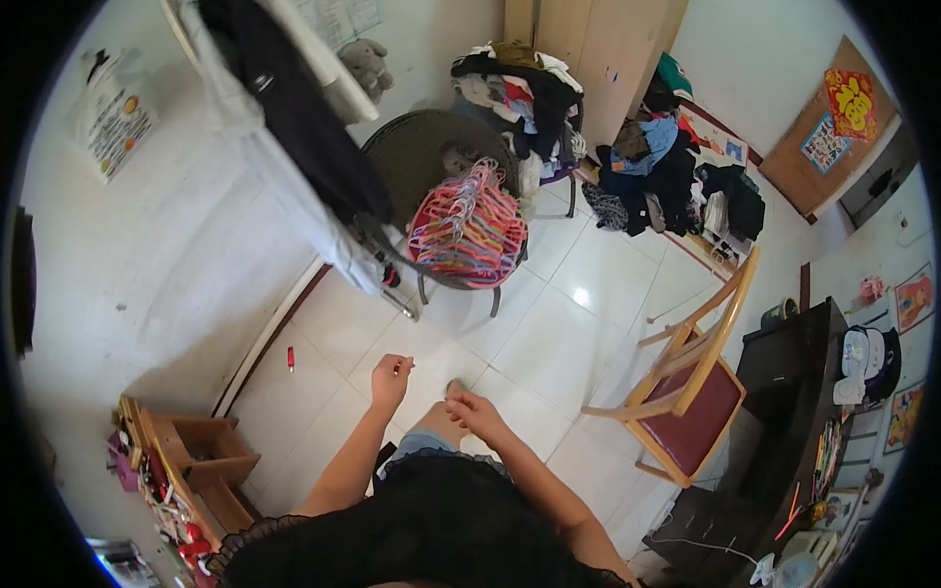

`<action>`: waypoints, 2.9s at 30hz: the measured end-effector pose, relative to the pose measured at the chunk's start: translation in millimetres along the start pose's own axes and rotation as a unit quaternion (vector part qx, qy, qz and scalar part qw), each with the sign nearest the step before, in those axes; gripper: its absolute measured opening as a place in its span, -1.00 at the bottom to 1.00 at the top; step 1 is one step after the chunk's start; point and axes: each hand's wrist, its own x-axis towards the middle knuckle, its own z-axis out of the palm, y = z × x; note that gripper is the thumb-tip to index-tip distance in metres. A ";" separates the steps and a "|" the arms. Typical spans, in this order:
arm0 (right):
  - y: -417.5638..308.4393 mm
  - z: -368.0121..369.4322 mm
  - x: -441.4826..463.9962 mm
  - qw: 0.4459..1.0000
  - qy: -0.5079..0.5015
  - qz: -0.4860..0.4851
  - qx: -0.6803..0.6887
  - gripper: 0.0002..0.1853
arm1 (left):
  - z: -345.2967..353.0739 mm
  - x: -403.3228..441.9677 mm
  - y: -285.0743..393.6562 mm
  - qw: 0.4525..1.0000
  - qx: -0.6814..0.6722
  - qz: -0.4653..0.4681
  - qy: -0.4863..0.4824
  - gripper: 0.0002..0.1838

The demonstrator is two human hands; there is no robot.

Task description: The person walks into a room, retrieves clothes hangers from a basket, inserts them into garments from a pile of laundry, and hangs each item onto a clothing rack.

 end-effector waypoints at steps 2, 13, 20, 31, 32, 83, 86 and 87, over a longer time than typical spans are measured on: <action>-12.7 -29.2 20.8 1.000 0.014 -0.022 0.010 -0.59 | 28.1 36.6 -0.6 1.000 0.014 0.007 -0.011 -0.79; -149.3 -256.2 106.2 0.984 0.174 -0.010 0.042 -0.64 | 217.2 281.2 19.0 0.991 0.074 -0.057 -0.092 -0.70; -194.9 -384.1 176.6 0.976 0.182 0.025 0.119 -0.67 | 293.8 386.8 43.6 0.987 0.064 -0.144 -0.034 -0.71; -299.7 -596.1 293.8 0.991 0.063 0.115 -0.042 -0.69 | 342.5 420.9 -6.4 0.843 0.210 -0.435 0.237 -0.43; -309.6 -610.3 306.0 0.987 0.063 0.135 -0.067 -0.70 | 343.1 427.0 -1.1 0.804 0.177 -0.492 0.282 -0.43; -393.6 -454.0 592.6 0.840 -0.322 0.117 -0.422 -0.73 | 352.0 387.0 -4.0 0.679 -0.004 -0.573 0.459 -0.69; -383.5 -441.8 590.9 0.842 -0.349 0.046 -0.408 -0.73 | 357.5 395.9 24.4 0.673 -0.165 -0.490 0.528 -0.75; -400.9 -423.7 579.7 0.842 -0.351 0.071 -0.402 -0.69 | 334.9 426.4 76.2 0.642 -0.268 -0.482 0.533 -0.77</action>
